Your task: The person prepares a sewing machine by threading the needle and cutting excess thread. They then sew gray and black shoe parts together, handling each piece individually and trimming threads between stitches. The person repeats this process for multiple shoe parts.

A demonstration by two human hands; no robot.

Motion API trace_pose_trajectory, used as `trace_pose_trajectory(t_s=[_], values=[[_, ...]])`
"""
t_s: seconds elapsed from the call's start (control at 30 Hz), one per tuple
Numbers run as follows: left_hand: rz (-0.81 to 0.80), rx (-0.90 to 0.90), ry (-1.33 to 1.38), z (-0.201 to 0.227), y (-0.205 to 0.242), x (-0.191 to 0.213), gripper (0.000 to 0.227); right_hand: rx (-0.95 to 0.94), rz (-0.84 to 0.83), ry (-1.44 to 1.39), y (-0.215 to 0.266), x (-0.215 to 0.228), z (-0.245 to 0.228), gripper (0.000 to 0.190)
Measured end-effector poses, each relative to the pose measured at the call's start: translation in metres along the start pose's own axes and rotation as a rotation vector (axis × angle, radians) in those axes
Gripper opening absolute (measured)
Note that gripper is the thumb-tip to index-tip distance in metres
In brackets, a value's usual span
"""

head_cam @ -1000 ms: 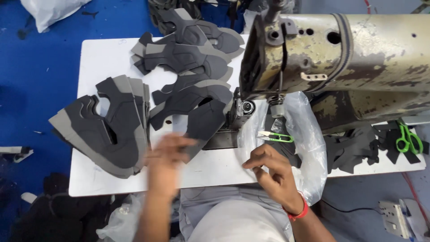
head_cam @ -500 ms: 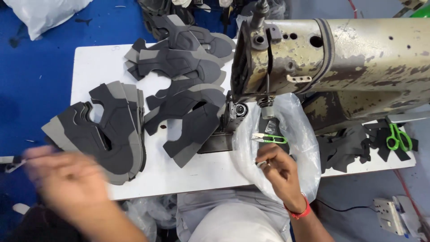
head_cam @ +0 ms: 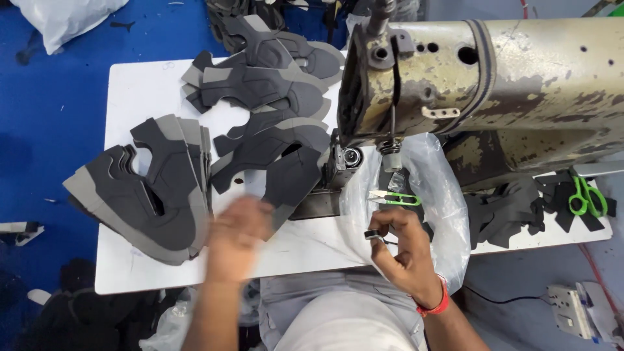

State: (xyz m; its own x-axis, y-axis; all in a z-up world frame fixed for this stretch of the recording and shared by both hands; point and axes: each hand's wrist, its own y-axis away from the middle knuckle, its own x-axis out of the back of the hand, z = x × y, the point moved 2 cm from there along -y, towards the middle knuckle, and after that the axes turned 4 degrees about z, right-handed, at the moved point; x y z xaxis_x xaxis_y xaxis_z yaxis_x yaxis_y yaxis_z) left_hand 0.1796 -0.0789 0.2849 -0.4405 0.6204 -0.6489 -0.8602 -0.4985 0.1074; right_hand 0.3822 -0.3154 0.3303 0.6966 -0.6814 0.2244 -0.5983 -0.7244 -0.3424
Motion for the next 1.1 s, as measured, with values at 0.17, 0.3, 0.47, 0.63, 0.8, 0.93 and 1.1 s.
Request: trace_pose_trajectory(t_s=[0.17,0.3,0.47,0.63,0.8,0.93,1.1], values=[[0.264,-0.819,0.425,0.134,0.064,0.126,0.012,-0.009,0.068,-0.189,0.006,0.01,0.009,0.039],[0.309,-0.829,0.418,0.119,0.063,0.124,0.009,0.026,0.06,-0.155,-0.002,0.007,0.005,0.037],[0.424,-0.651,0.438,0.071,0.033,0.102,0.021,0.117,0.035,0.003,-0.017,0.004,-0.016,0.027],[0.429,-0.153,-0.024,-0.012,-0.015,-0.034,0.038,0.111,-0.06,0.065,-0.026,-0.017,-0.026,0.027],[-0.074,0.368,-0.201,-0.081,-0.006,-0.036,0.038,0.119,-0.115,0.139,-0.027,-0.019,-0.025,0.032],[-0.007,-0.301,0.393,0.022,0.01,0.057,0.018,-0.142,-0.001,-0.195,-0.008,0.001,0.01,0.036],[0.427,-0.824,0.365,0.106,0.058,0.14,0.014,-0.238,0.093,-0.377,0.001,0.012,0.028,0.029]])
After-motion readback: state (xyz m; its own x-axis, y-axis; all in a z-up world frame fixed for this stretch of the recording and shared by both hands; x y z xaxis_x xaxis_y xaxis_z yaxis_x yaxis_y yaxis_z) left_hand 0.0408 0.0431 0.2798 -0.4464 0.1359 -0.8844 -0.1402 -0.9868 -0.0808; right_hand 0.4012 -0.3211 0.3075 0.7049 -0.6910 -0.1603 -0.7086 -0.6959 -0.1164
